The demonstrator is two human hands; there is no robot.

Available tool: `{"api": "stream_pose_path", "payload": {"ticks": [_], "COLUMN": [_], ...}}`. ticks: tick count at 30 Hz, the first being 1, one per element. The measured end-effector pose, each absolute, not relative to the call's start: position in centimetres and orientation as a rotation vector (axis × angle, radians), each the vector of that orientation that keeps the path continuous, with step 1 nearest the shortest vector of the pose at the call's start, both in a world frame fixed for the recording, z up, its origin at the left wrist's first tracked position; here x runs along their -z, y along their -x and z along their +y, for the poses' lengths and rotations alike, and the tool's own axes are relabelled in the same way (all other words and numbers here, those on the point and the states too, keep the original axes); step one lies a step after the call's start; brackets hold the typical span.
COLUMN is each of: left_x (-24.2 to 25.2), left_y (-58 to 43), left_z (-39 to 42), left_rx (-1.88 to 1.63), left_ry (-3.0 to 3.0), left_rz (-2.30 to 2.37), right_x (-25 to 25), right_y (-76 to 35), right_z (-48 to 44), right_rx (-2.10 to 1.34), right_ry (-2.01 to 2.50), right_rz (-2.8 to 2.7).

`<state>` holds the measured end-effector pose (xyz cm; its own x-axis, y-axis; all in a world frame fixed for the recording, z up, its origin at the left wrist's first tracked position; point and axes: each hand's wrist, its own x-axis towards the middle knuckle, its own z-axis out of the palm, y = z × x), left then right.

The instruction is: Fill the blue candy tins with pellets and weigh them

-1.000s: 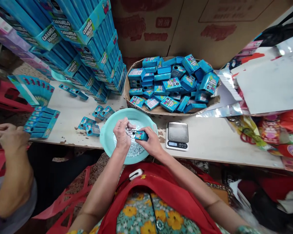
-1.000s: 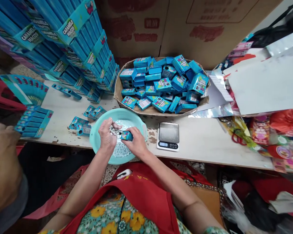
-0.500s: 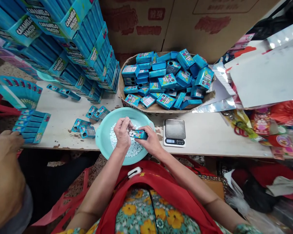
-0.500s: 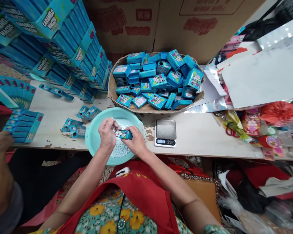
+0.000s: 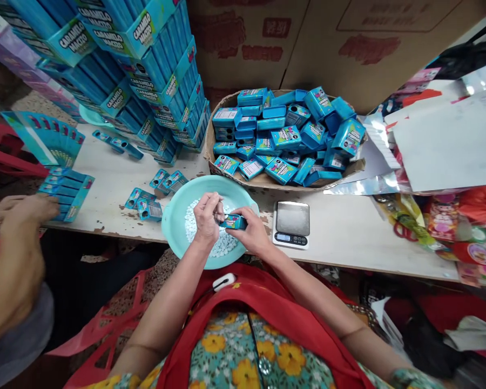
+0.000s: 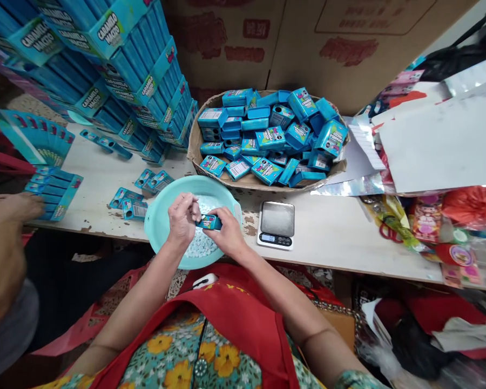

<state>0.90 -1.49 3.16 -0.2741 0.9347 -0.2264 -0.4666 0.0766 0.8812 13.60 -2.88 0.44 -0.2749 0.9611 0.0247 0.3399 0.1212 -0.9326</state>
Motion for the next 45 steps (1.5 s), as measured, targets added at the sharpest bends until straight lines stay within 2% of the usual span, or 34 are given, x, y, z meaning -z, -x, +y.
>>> {"api": "stream_pose_path", "payload": {"ticks": [3, 6, 9, 12, 16, 20, 25, 30, 33, 36, 38, 41, 45], "left_x": [-2.6, 0.7, 5.4, 8.8, 9.7, 9.2, 9.9, 8.7, 5.7, 2.8, 1.5, 0.6, 0.0], "left_y": [0.6, 2.9, 3.6, 2.3, 1.7, 4.3, 7.3, 7.4, 6.2, 4.4, 3.3, 2.3, 1.7], "left_z": [-1.2, -1.1, -2.5, -4.6, -5.8, -5.3, -5.7, -5.0, -4.5, -4.0, -3.6, -3.0, -2.5], "left_rx": [-1.536, -1.493, -0.998, -0.599, -0.075, 0.169, -0.208, -0.442, -0.797, -1.239, -1.446, -1.618, -1.679], "left_ry": [-0.53, -0.737, -1.33, -1.755, -2.304, -2.381, -1.779, -1.488, -1.051, -0.545, -0.408, -0.349, -0.393], "left_rz": [1.167, 1.468, 1.706, 1.551, 1.247, 1.098, 1.532, 1.688, 1.592, 1.275, 1.15, 1.123, 1.186], "right_x": [-0.4, -0.4, 0.0, 1.1, 3.7, 5.5, 4.8, 4.2, 4.6, 4.8, 4.6, 3.5, 1.9], "right_y": [-14.3, -15.6, -16.5, -16.1, -14.5, -13.6, -13.8, -13.6, -13.2, -12.6, -12.2, -11.8, -11.6], "right_z": [-2.9, -3.0, -3.0, -2.7, -2.1, -1.8, -2.2, -2.4, -2.7, -3.2, -3.6, -4.0, -4.2], "right_rx": [-1.222, -1.238, -1.229, -1.195, -1.12, -1.032, -1.019, -1.086, -1.074, -1.073, -1.087, -1.109, -1.091], "right_ry": [1.267, 1.204, 1.139, 1.139, 1.248, 1.29, 1.275, 1.288, 1.326, 1.327, 1.314, 1.299, 1.278], "right_rz": [-1.684, -1.614, -1.557, -1.539, -1.526, -1.6, -1.508, -1.616, -1.668, -1.746, -1.802, -1.825, -1.789]}}
